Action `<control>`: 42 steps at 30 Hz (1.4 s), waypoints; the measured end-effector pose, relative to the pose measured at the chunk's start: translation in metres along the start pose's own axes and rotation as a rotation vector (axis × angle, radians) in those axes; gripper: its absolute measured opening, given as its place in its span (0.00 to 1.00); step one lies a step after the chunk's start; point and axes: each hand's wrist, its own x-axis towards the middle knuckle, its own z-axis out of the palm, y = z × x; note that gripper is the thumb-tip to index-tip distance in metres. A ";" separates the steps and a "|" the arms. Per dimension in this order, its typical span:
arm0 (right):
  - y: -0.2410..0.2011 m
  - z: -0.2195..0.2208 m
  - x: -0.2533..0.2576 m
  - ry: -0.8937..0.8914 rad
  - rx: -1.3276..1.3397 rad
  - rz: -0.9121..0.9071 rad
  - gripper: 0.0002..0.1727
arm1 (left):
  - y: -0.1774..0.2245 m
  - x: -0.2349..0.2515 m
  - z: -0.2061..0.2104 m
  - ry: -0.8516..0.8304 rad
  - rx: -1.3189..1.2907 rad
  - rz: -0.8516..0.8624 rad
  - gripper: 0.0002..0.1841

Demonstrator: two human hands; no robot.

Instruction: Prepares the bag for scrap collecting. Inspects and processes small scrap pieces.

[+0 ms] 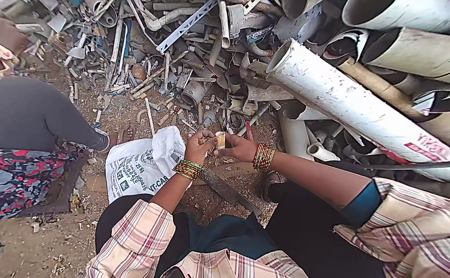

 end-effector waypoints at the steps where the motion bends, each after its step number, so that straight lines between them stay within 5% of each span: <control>1: 0.000 0.000 0.000 -0.004 -0.009 0.004 0.23 | 0.000 0.000 -0.001 -0.009 0.020 0.001 0.05; 8: -0.001 0.002 0.002 0.070 -0.063 0.040 0.34 | 0.002 0.000 0.000 -0.032 0.160 0.003 0.04; 21: 0.000 0.001 0.007 0.158 -0.045 -0.004 0.23 | 0.008 0.001 0.000 -0.032 0.139 0.003 0.03; 34: -0.010 -0.007 0.002 0.070 0.134 -0.060 0.18 | 0.011 -0.001 0.001 -0.015 -0.333 -0.172 0.10; 42: -0.002 -0.011 0.005 0.173 0.095 -0.113 0.19 | 0.011 -0.002 0.005 0.078 -0.291 -0.045 0.06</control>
